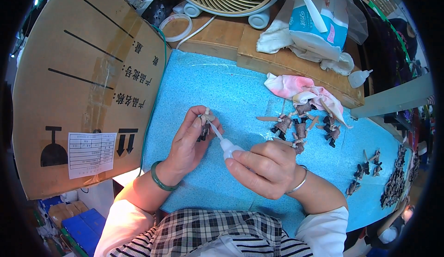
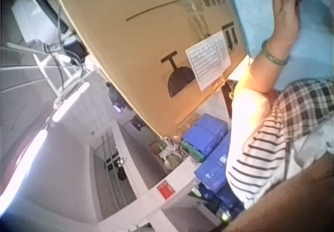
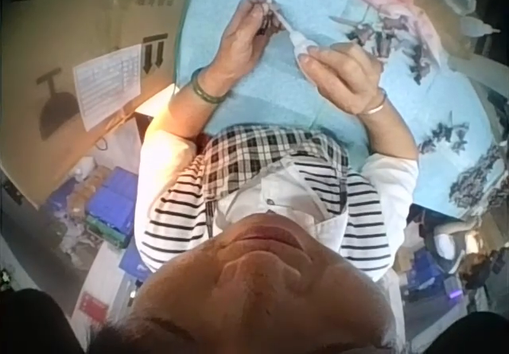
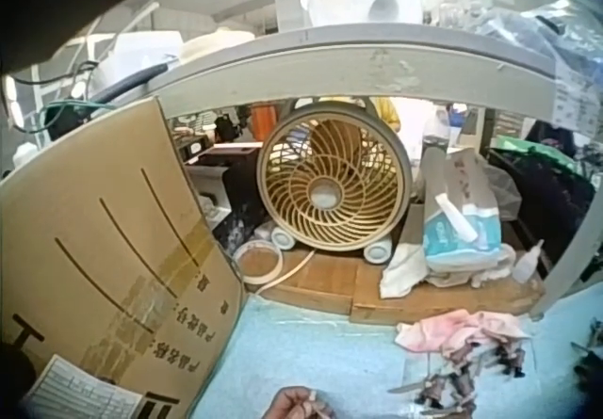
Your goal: The person assembles toy figurines by applying glue to the figurine parts with a squeeze bottle, attaching small accessories by hand, and pressing the pieces together.
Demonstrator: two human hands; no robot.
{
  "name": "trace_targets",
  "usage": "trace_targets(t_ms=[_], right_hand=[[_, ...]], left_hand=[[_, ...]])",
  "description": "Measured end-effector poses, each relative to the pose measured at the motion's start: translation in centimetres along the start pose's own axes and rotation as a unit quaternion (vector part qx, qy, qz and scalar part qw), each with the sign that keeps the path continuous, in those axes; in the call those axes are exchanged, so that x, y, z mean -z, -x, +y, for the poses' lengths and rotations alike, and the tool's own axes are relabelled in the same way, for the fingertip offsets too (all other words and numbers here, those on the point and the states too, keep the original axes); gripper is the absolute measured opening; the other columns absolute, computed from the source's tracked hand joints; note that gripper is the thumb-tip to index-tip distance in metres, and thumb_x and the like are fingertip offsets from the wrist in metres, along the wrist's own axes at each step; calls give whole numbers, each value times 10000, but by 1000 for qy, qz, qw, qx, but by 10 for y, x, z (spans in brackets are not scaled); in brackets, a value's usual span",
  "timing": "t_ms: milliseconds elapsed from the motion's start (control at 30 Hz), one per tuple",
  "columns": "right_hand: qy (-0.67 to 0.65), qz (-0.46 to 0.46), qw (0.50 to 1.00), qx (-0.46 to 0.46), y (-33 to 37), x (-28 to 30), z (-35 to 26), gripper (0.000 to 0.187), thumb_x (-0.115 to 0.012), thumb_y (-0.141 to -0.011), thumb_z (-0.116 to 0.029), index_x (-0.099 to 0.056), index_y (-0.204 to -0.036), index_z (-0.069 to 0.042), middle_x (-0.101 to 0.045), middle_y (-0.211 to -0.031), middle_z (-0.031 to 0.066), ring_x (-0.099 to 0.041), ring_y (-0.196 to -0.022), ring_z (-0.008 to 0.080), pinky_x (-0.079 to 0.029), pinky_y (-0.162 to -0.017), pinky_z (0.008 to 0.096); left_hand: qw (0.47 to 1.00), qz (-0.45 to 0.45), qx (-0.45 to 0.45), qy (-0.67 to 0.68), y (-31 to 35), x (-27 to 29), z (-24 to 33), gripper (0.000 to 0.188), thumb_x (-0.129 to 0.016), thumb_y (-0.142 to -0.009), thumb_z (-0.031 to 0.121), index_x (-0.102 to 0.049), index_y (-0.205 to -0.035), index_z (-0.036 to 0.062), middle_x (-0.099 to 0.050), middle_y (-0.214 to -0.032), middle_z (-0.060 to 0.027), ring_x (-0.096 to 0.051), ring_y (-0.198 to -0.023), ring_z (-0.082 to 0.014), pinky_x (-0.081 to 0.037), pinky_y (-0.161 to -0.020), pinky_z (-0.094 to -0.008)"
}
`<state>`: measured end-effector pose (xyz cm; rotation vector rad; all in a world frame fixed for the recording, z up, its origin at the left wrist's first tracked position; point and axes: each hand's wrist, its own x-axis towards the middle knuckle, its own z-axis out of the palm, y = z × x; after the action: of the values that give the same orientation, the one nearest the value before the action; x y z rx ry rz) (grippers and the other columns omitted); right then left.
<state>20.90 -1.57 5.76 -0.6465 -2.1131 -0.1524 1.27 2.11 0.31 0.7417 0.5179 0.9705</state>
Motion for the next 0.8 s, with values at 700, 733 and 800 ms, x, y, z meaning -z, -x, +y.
trace_targets(t_ms=[700, 733, 800], right_hand=[[-13, -13, 1000, -23, -4, 6, -5, 274, -717, -638, -28, -665, -906, -17, -606, -853, 84, -545, -565, 129, -409, -412, 205], [-15, -15, 999, -26, -4, 7, -5, 275, -720, -643, -29, -664, -912, -13, -606, -852, 85, -548, -566, 129, -411, -413, 206], [-16, -18, 999, -29, -4, 7, -6, 277, -722, -648, -30, -663, -919, -10, -605, -851, 86, -550, -567, 128, -414, -413, 206]], left_hand=[[989, 0, -63, -132, 0, -1, -5, 276, -426, -979, 274, -371, -1161, 74, -479, -999, -61, -481, -938, -176, -370, -851, -323], [989, -1, -63, -132, 0, 0, -6, 276, -426, -979, 274, -371, -1161, 74, -479, -999, -61, -481, -938, -176, -370, -851, -323], [986, -10, -74, -148, 0, 1, -6, 283, -430, -978, 271, -368, -1167, 70, -478, -1002, -61, -479, -943, -176, -369, -856, -323]])
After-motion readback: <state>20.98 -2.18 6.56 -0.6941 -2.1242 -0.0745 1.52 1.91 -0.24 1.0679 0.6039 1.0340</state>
